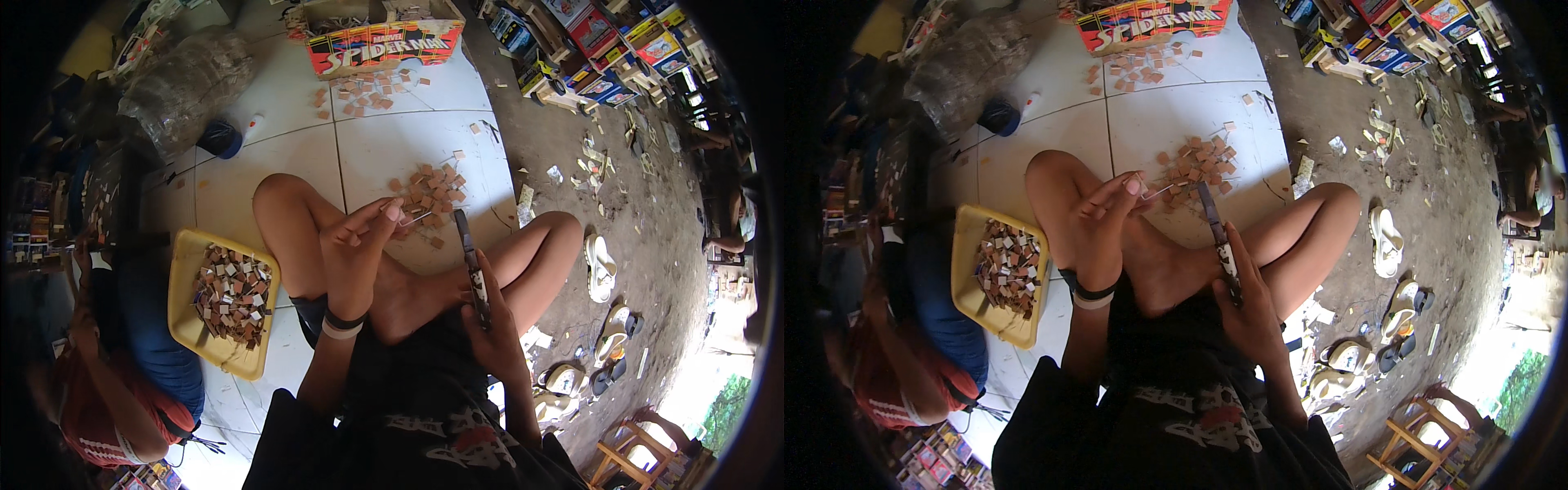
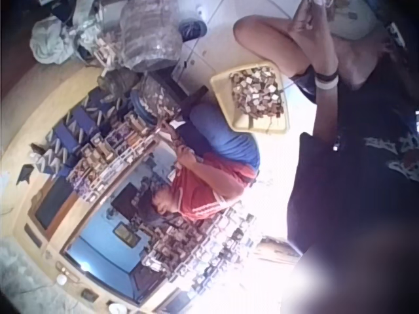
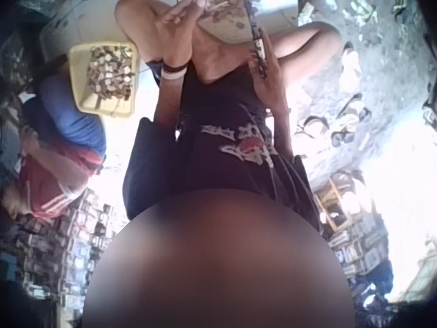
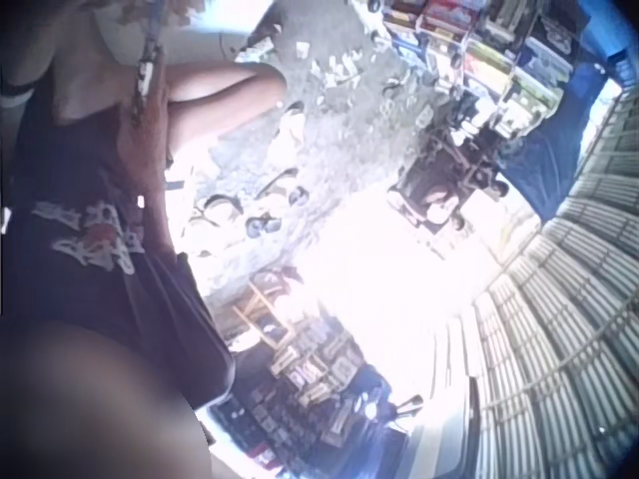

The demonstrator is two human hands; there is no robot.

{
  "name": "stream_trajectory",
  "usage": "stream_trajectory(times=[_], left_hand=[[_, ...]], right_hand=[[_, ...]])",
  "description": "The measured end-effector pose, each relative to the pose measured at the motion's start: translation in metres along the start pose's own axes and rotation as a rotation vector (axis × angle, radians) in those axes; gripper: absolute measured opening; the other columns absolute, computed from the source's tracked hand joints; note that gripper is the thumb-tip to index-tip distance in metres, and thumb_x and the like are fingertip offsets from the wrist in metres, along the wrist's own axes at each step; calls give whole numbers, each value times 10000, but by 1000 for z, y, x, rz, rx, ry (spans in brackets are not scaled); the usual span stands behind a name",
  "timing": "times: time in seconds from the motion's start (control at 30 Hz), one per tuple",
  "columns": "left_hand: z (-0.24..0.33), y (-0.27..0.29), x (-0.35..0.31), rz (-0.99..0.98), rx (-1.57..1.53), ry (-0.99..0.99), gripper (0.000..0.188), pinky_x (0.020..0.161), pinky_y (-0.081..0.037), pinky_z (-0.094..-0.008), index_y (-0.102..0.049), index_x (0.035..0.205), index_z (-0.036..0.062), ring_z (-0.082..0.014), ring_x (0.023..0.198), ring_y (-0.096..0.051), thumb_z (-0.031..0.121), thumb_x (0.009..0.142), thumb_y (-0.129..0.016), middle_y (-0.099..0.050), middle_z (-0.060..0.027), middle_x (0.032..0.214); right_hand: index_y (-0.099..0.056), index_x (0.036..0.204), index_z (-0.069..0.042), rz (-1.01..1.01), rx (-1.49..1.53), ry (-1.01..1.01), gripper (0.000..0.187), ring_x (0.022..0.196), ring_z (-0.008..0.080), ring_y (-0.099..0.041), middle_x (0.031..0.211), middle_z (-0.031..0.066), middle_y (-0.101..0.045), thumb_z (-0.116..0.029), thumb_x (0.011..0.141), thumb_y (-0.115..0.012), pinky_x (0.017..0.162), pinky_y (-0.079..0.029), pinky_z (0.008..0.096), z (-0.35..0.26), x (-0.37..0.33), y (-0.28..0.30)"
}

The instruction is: The person sits cross-legged on the floor and uses a utility knife to trim small rectangular wooden blocks one by one. They hold each block in the left hand and shave off edges with the knife in the right hand, dropping the trimmed pieces onto the floor. A yellow tray nearby contains additional blocks.

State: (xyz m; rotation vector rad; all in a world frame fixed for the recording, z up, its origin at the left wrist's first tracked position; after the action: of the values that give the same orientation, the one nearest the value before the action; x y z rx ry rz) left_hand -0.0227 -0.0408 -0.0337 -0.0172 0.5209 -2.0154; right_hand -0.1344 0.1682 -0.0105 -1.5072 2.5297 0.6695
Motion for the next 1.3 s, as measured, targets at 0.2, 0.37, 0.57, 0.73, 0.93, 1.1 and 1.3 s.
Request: stream_trajectory(times=[0.2, 0.37, 0.57, 0.73, 0.93, 1.1, 1.3], left_hand=[[10, -6, 2, -44, 16, 40, 320, 894, -622, -288, -736, 1248, -100, -174, 949, -775, 137, 1033, -746, -805, -150, 1039], [8, -14, -1, -46, 4, 45, 313, 917, -621, -284, -735, 1255, -95, -178, 971, -776, 111, 1020, -757, -804, -159, 1074], [9, -29, -6, -82, 67, -68, 294, 995, -621, -320, -712, 1269, -113, -226, 1070, -764, 63, 1034, -720, -783, -180, 1135], [8, -28, -11, -51, 137, -114, 280, 1000, -588, -251, -736, 1254, -93, -173, 1089, -757, 47, 1011, -745, -798, -161, 1160], [5, -30, -17, 29, 148, -205, 256, 907, -576, -206, -769, 1223, -55, -109, 964, -726, 4, 974, -770, -810, -112, 1139], [11, -32, -21, 41, 339, -344, 244, 892, -559, -227, -774, 1221, -47, -116, 962, -715, -6, 981, -750, -805, -100, 1105], [15, -33, -28, 89, 455, -399, 233, 837, -541, -208, -793, 1194, -24, -103, 907, -718, -28, 963, -761, -813, -85, 1065]], right_hand=[[-246, 1709, -68, -118, 67, -38, 780, 1585, 337, -377, 1708, 230, -379, 81, 1012, -561, 1249, -342, 424, 2, -3, -5], [-255, 1706, -67, -116, 88, -36, 797, 1570, 350, -403, 1693, 217, -408, 87, 996, -583, 1236, -363, 428, -5, -9, -11], [-256, 1714, -86, -70, -21, 66, 786, 1188, 238, -605, 1605, 169, -510, 83, 1015, -573, 1079, -482, 362, -20, -9, -17], [-281, 1702, -72, -37, -36, 68, 751, 1276, 266, -633, 1618, 200, -505, 71, 1028, -580, 1099, -484, 378, -28, -10, -17], [-291, 1706, -132, 3, -72, 137, 833, 1257, 479, -630, 1378, 313, -589, 84, 970, -615, 1019, -529, 499, -35, -9, -15], [-277, 1710, -144, 43, -136, 165, 861, 1187, 493, -640, 1301, 301, -600, 82, 954, -624, 989, -527, 521, -37, -11, -16], [-252, 1718, -159, 20, -144, 107, 903, 1063, 477, -631, 1167, 270, -587, 76, 936, -638, 935, -516, 524, -37, -13, -14]])
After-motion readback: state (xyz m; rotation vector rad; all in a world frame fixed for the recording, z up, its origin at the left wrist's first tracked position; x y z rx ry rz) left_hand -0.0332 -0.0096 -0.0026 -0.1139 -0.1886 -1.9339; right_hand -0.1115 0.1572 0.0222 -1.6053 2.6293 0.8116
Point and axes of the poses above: each hand's wrist, its own x-axis towards the middle knuckle, its own y-axis out of the back of the hand, z = x × y, the point moved 8 cm from there along x, towards the middle knuckle
